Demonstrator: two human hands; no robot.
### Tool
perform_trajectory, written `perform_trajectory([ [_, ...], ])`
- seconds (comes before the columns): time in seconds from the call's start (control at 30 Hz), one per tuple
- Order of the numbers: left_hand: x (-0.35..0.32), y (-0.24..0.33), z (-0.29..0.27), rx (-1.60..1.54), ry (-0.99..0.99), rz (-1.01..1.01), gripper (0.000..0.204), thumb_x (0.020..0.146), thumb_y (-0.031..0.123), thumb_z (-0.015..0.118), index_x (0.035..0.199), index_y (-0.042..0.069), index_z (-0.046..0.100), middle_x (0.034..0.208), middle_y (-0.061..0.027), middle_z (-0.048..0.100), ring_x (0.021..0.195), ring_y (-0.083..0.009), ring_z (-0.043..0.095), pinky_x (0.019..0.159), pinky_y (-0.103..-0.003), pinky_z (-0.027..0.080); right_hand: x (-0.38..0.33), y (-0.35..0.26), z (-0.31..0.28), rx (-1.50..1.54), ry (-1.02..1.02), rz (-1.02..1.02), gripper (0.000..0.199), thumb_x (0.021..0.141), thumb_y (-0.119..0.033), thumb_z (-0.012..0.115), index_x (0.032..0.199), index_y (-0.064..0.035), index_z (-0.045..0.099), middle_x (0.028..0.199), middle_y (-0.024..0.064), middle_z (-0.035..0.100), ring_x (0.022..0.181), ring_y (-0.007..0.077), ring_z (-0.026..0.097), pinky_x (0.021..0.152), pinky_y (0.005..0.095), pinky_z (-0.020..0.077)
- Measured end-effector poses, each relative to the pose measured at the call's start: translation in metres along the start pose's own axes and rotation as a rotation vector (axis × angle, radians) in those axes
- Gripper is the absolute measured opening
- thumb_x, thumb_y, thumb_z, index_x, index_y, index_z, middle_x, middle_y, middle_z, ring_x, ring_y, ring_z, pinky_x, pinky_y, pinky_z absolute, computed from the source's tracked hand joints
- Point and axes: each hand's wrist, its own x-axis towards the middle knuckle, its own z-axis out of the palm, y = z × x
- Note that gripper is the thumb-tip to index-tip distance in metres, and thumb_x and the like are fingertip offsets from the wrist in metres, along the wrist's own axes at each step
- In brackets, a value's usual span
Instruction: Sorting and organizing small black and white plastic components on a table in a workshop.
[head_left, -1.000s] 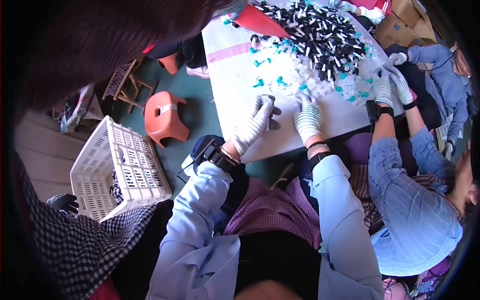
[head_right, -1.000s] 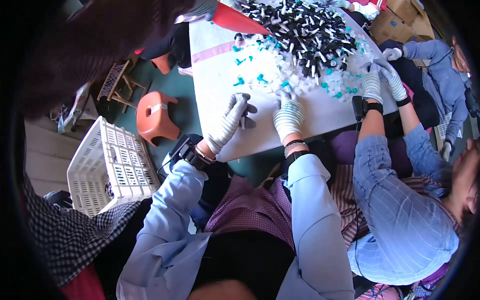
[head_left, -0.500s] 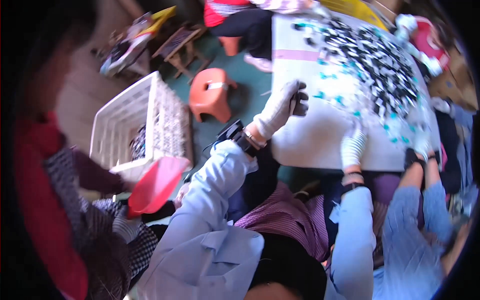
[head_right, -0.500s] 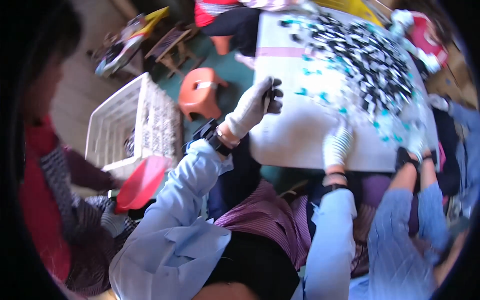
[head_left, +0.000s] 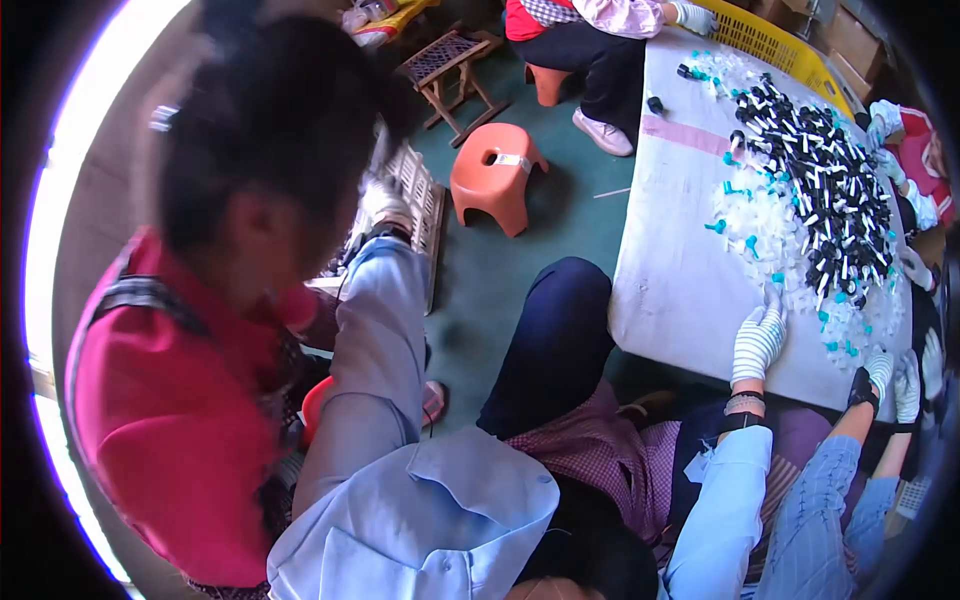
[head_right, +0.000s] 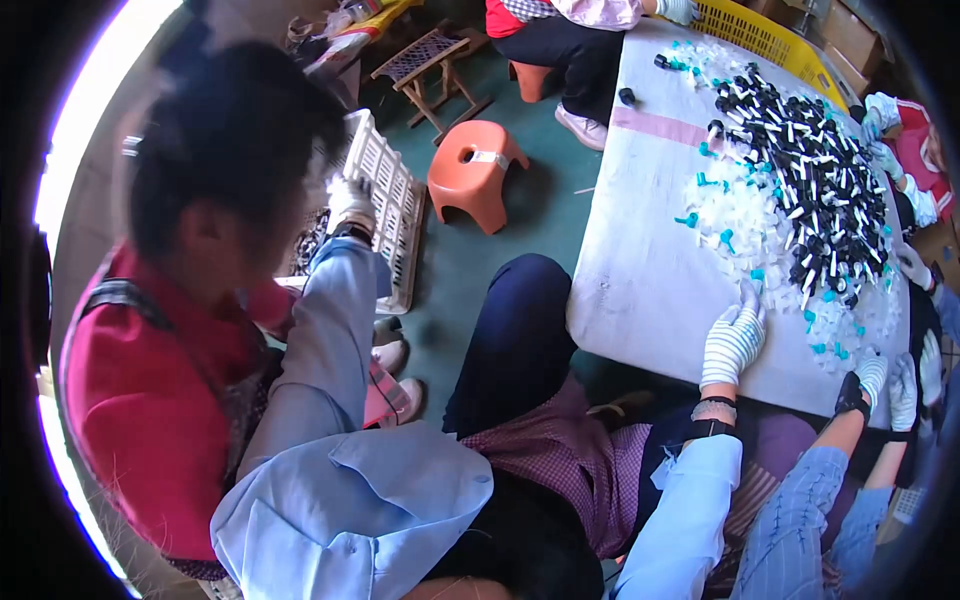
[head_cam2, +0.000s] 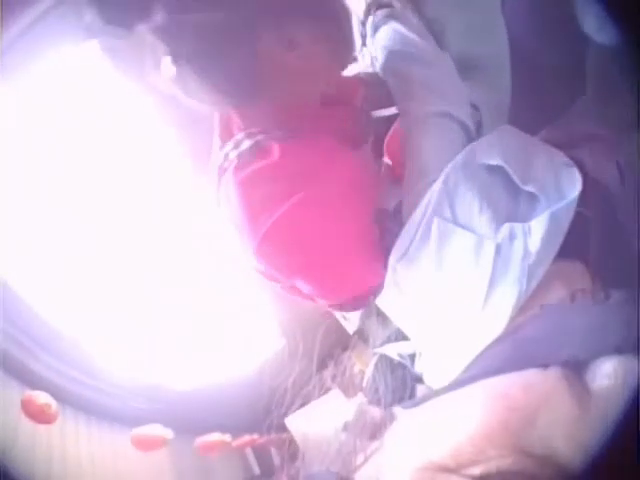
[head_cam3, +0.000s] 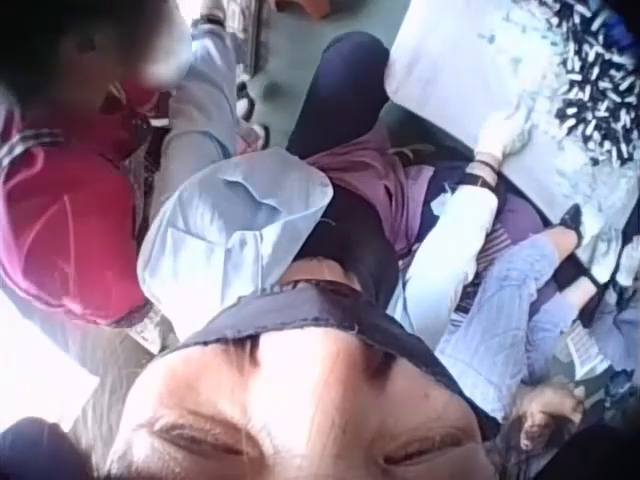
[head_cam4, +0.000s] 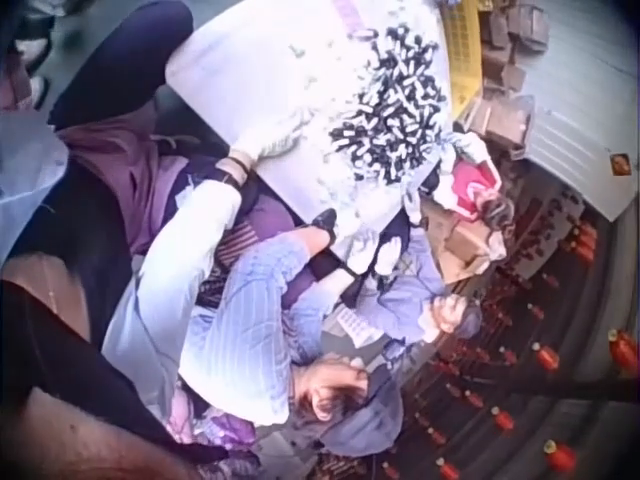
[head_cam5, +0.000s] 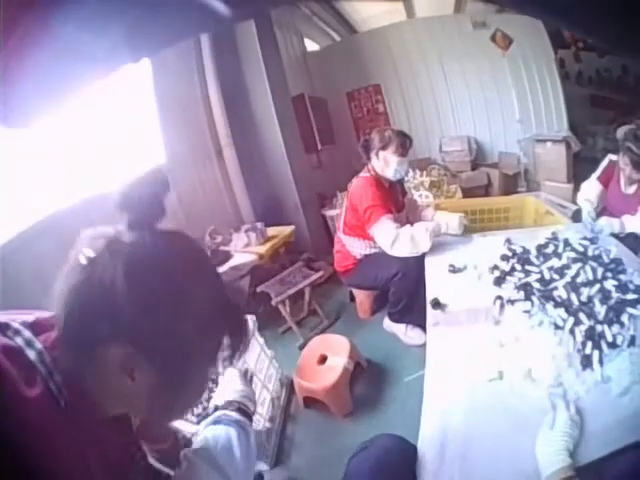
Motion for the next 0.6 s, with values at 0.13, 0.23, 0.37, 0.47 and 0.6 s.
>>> perform_trajectory([
  [0.13,0.016,-0.02,-0.086,-0.748,0.753,-0.175,0.054,0.08,0.012,0.073,0.124,0.002,0.044,0.111,-0.0201,0.058,0.096,-0.0296,0.06,0.086,-0.039,0.051,0.005,-0.028,0.02,0.072,-0.034,-0.076,0.042,0.083,-0.004,0.052,0.124,-0.0143,0.057,0.114,0.0178,0.06,0.105,0.0367,0.058,0.091,0.045,0.0462],
  [0.23,0.003,-0.001,-0.098,-0.478,0.904,-0.4,0.08,0.074,0.021,0.079,0.134,-0.005,0.034,0.128,-0.0243,0.051,0.113,-0.0337,0.054,0.1,-0.04,0.042,0.003,-0.024,0.016,0.049,0.03,-0.112,0.04,0.083,-0.004,0.052,0.123,-0.0103,0.058,0.114,0.0194,0.06,0.104,0.0384,0.058,0.09,0.0454,0.0462],
  [0.37,0.007,-0.013,-0.109,-0.005,0.773,-0.295,0.09,0.076,0.026,0.075,0.144,-0.004,0.023,0.148,-0.0237,0.027,0.127,-0.0377,0.042,0.11,-0.043,0.034,0.007,-0.036,0.014,0.214,0.047,-0.162,0.038,0.086,-0.007,0.052,0.124,-0.0084,0.056,0.119,0.0209,0.06,0.106,0.0395,0.058,0.09,0.0452,0.046],
  [0.47,-0.02,0.041,-0.056,-0.157,0.569,0.075,0.068,0.082,0.009,0.067,0.14,-0.002,0.032,0.138,-0.0195,0.04,0.112,-0.0297,0.054,0.097,-0.035,0.046,0.005,-0.027,0.018,0.265,0.044,-0.04,0.035,0.089,-0.013,0.052,0.124,-0.0123,0.056,0.114,0.0201,0.063,0.099,0.0383,0.061,0.085,0.0455,0.0471],
  [0.6,-0.069,0.129,0.022,-0.573,0.075,0.561,0.044,0.085,0.0,0.061,0.126,0.0,0.049,0.113,-0.011,0.058,0.098,-0.0194,0.058,0.087,-0.032,0.049,0.003,-0.036,0.014,0.279,0.088,-0.023,0.032,0.092,-0.023,0.052,0.124,-0.02,0.057,0.093,0.0188,0.067,0.078,0.0385,0.063,0.071,0.0486,0.0484],
])
